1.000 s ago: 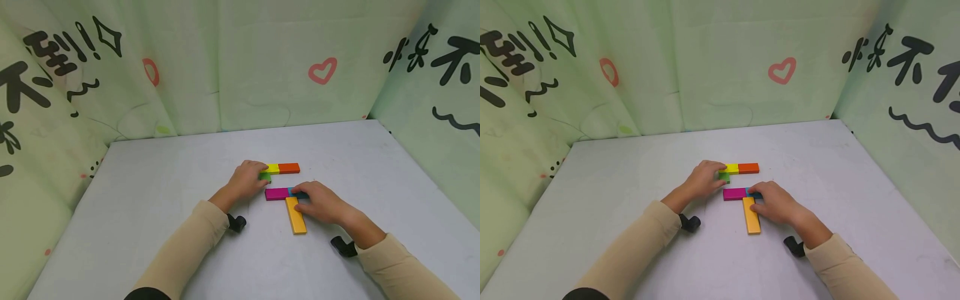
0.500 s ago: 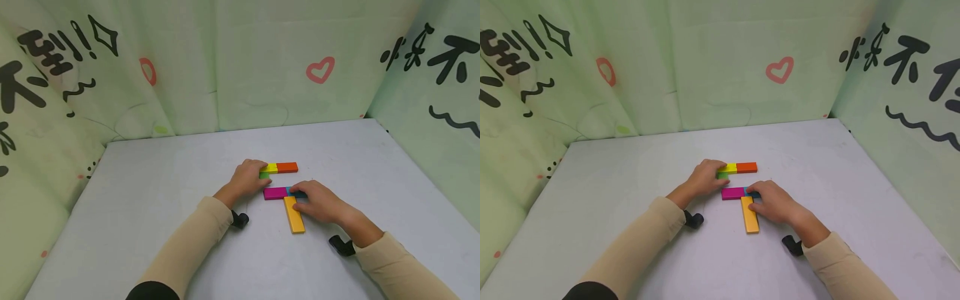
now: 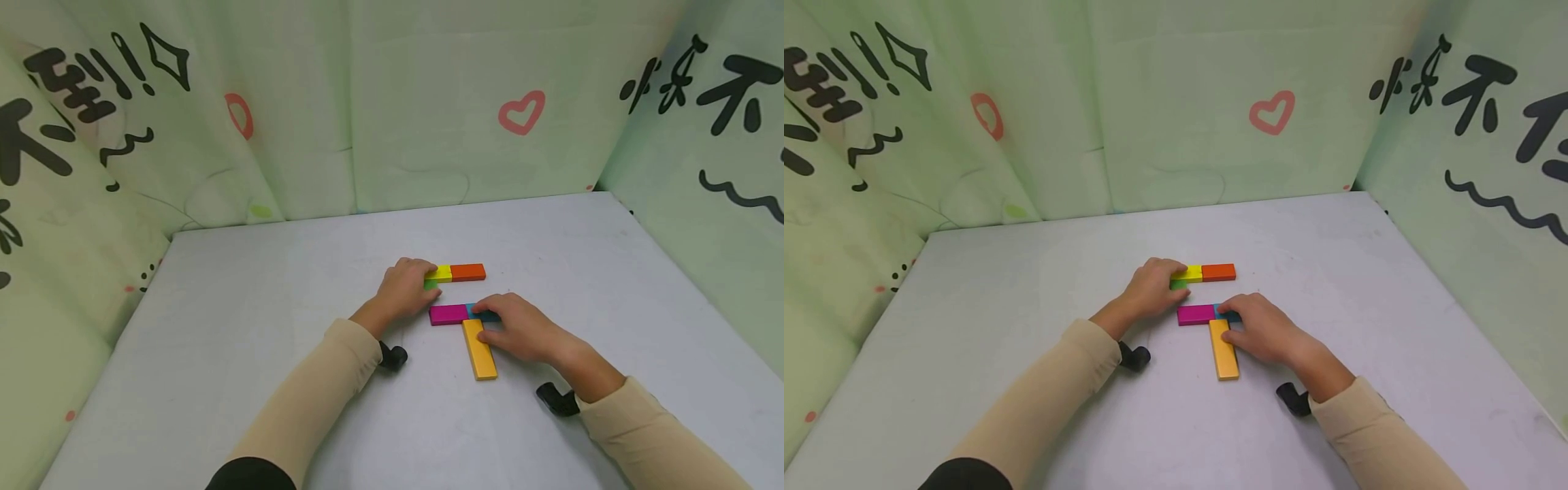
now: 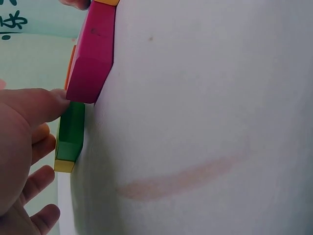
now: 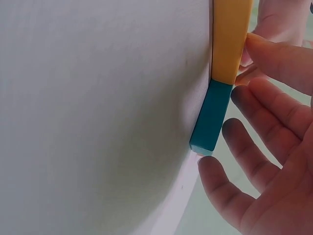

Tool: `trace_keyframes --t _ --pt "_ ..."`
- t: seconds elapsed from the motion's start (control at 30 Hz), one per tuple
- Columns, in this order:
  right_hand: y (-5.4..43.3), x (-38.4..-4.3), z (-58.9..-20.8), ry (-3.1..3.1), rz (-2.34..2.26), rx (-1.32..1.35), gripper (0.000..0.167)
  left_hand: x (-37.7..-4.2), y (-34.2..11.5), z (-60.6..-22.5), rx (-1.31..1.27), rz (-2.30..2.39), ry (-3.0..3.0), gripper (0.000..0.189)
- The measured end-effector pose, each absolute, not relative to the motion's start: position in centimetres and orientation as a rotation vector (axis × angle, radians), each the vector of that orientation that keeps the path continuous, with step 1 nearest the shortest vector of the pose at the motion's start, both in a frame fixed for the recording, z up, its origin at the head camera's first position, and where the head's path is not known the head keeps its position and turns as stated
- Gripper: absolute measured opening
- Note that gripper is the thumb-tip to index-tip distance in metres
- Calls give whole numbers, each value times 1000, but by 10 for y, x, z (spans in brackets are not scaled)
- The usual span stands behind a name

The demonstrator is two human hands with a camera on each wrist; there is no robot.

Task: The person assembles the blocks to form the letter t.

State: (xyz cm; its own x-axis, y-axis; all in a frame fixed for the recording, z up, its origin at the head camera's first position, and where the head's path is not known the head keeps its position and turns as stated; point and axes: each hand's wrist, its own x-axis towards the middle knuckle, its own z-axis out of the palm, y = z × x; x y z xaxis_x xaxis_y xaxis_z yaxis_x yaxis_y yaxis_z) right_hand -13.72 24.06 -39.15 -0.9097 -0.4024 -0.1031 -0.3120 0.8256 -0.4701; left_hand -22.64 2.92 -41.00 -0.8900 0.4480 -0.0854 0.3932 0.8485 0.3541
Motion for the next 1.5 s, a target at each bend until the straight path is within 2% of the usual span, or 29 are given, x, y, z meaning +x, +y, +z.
trace_keyframes --t 0.77,1.0,1.17,1.33,1.5 --pt "238 -136 -387 2789 -677 -484 41 -225 30 -408 553 497 2889 46" --pt "238 -136 -388 2802 -684 -520 40 -227 36 -410 322 509 2975 68" --pt "238 -136 -389 2808 -687 -527 40 -230 40 -413 184 454 2983 76" --pt "239 -136 -390 2813 -688 -537 39 -231 43 -412 161 464 2960 76" --pt "239 -136 -389 2806 -693 -536 40 -231 47 -411 165 480 2947 69"
